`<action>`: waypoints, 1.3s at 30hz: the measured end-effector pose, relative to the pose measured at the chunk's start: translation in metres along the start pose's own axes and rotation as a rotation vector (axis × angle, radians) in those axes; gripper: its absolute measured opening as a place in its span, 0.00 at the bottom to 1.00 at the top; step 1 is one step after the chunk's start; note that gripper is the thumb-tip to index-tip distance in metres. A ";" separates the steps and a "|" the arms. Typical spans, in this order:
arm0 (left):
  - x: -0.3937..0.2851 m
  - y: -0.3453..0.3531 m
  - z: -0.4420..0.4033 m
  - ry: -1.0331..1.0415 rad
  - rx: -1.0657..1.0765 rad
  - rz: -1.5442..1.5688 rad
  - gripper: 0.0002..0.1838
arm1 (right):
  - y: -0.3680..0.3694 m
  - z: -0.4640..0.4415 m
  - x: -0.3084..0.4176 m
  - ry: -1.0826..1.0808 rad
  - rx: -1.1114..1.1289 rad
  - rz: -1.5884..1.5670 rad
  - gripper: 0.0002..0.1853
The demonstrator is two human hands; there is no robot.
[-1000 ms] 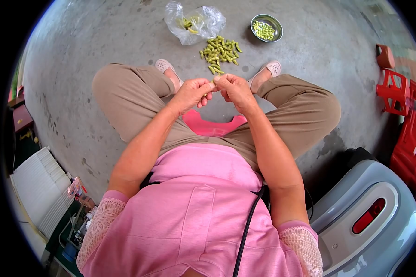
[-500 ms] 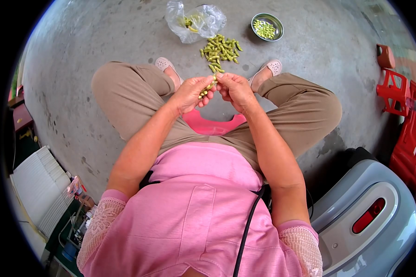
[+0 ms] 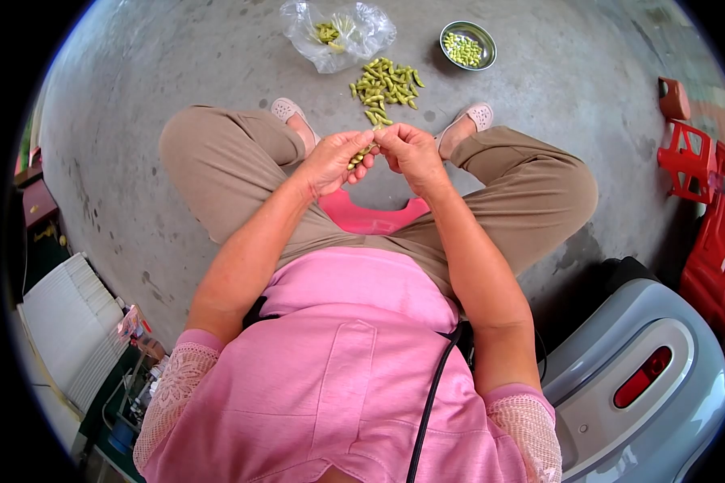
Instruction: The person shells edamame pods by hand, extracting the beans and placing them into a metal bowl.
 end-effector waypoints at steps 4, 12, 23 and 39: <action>-0.004 0.002 0.002 -0.047 0.011 0.041 0.11 | -0.001 -0.002 -0.002 0.074 -0.022 -0.088 0.09; -0.001 0.000 -0.002 -0.087 0.069 0.214 0.08 | -0.009 -0.008 -0.007 0.023 -0.100 -0.100 0.09; -0.021 0.002 0.002 -0.038 0.019 0.478 0.11 | 0.001 -0.033 0.006 0.077 -0.261 -0.122 0.08; -0.055 -0.006 0.006 -0.073 -0.124 0.684 0.10 | 0.056 -0.264 -0.001 0.158 -0.014 0.382 0.09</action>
Point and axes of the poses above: each hand's wrist, its own z-axis away from the middle knuckle, its own y-axis out of the palm, x = y × z, the point moved 1 cm from there along -z, towards the middle knuckle, and after that the axes turned 5 degrees about -x, right-handed, at the moved point
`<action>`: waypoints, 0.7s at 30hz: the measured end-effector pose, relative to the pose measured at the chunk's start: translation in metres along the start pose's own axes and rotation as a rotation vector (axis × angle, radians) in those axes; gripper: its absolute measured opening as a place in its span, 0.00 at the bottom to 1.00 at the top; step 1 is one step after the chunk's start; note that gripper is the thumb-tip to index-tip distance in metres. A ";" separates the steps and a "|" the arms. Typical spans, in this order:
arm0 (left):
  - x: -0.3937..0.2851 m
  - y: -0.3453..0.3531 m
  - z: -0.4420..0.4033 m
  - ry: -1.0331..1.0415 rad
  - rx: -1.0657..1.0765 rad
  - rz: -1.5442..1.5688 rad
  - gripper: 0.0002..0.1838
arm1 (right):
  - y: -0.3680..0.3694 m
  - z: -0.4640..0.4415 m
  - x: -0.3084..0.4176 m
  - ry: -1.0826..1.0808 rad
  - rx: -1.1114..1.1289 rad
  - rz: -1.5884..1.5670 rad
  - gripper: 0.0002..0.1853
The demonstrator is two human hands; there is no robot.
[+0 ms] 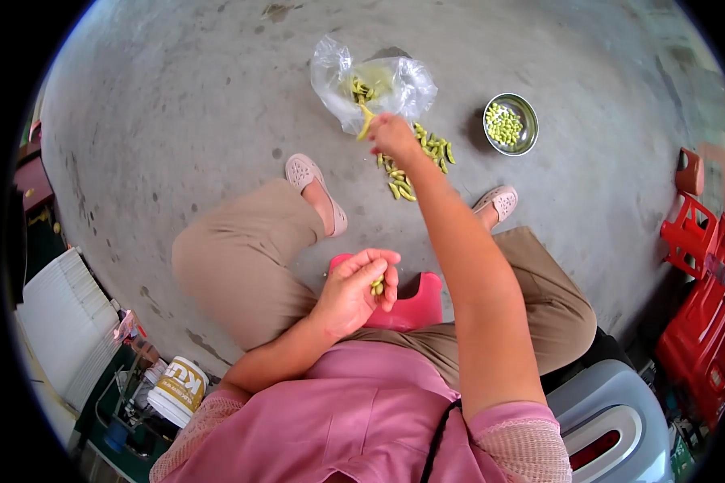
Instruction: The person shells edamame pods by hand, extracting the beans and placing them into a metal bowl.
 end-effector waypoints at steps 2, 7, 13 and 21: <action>-0.005 0.002 0.001 0.000 -0.046 0.002 0.09 | -0.020 -0.033 0.008 -0.069 -0.202 0.143 0.11; -0.012 0.005 -0.002 -0.021 -0.077 0.005 0.09 | -0.041 -0.087 0.016 -0.321 -0.482 0.397 0.12; -0.017 -0.002 -0.005 -0.063 -0.139 0.026 0.10 | -0.007 -0.048 0.055 -0.107 -0.349 0.223 0.13; -0.006 -0.004 -0.008 0.018 -0.049 0.106 0.12 | -0.094 0.021 -0.017 0.072 -0.283 -0.577 0.10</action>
Point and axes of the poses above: each hand's wrist, its own z-axis away from the middle knuckle, its own y-axis out of the palm, x = y × z, the point moved 1 cm from there along -z, towards the middle knuckle, and after that the axes turned 5 degrees about -x, right-handed, at the moved point
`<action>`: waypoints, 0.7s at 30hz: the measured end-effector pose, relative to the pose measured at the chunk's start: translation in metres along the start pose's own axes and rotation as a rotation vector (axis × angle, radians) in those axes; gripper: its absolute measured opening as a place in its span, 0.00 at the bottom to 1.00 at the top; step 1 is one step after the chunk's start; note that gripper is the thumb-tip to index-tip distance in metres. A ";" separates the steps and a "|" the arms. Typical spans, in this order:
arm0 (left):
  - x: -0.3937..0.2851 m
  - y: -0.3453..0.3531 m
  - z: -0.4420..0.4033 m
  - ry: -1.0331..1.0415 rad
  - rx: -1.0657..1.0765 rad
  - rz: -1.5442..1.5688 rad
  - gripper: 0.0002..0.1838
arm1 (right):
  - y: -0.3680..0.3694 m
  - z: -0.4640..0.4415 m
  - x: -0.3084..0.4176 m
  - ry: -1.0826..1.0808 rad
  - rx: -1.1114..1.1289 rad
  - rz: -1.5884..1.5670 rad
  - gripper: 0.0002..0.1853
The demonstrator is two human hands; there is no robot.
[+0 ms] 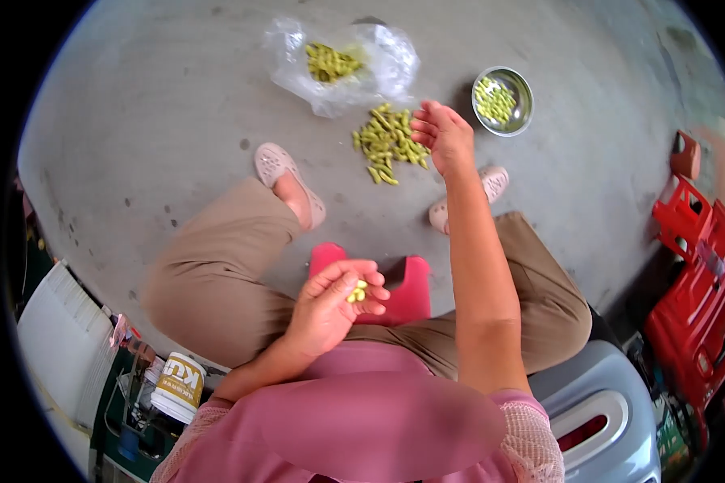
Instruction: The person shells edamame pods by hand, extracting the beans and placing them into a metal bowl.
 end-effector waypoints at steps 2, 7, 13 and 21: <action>0.002 0.000 0.001 -0.038 0.044 0.026 0.12 | -0.057 -0.009 -0.028 -0.003 -0.172 0.000 0.09; 0.006 0.002 0.004 -0.109 0.204 0.027 0.13 | -0.117 -0.010 -0.081 0.139 -0.379 0.241 0.08; 0.011 0.011 -0.004 -0.121 0.235 -0.002 0.17 | -0.081 -0.013 -0.103 0.008 -0.315 0.602 0.07; 0.006 0.006 -0.011 -0.079 0.163 -0.076 0.16 | -0.058 -0.041 -0.113 -0.463 -0.286 1.225 0.09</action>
Point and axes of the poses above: each hand's wrist, its own z-axis away from the middle knuckle, its own y-axis out of the palm, x = y × z, the point moved 1 cm from there along -z, towards the middle knuckle, and after that the axes turned 5 degrees about -x, right-handed, at the moved point
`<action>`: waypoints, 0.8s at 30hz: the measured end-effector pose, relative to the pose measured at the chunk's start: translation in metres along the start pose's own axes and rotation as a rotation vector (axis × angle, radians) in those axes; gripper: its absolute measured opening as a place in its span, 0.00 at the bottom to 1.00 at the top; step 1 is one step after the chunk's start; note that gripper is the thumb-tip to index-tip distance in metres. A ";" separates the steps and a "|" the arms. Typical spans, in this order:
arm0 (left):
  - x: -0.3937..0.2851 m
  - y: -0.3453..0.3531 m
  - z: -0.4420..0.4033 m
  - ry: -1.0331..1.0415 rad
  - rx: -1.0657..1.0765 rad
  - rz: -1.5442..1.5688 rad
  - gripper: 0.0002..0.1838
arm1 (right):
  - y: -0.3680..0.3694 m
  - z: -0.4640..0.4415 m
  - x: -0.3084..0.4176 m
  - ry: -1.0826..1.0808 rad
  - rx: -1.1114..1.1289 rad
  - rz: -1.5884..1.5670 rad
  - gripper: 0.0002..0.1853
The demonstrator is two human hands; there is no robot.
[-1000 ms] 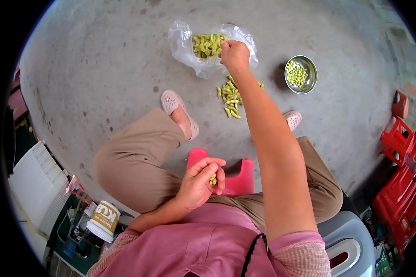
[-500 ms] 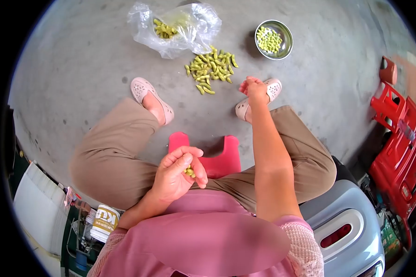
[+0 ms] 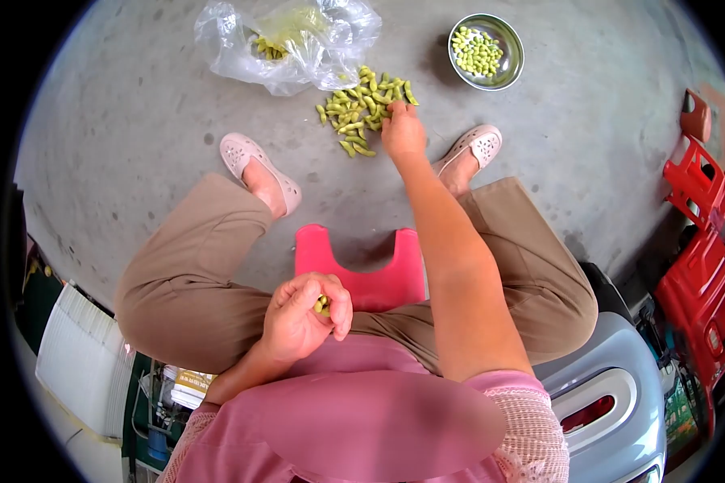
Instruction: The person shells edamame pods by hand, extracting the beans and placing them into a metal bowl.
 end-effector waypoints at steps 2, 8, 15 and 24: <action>-0.001 0.001 0.000 0.031 -0.007 -0.006 0.16 | -0.004 -0.006 0.003 -0.109 0.127 0.146 0.10; -0.004 0.011 0.003 0.045 -0.057 0.002 0.12 | -0.052 -0.001 0.023 0.300 0.315 -0.282 0.07; 0.006 -0.004 0.005 0.255 -0.248 -0.181 0.09 | -0.149 0.084 0.094 0.470 0.474 -0.965 0.06; 0.028 -0.012 0.005 0.497 -0.172 -0.857 0.09 | -0.209 0.195 0.082 0.456 0.636 -0.926 0.08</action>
Point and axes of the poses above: each hand's wrist, its own z-axis away from the middle knuckle, its own y-axis out of the palm, x = y × z, the point moved 1 cm from there along -z, towards the middle knuckle, and after that the axes turned 5 degrees about -x, right-handed, at the moved point
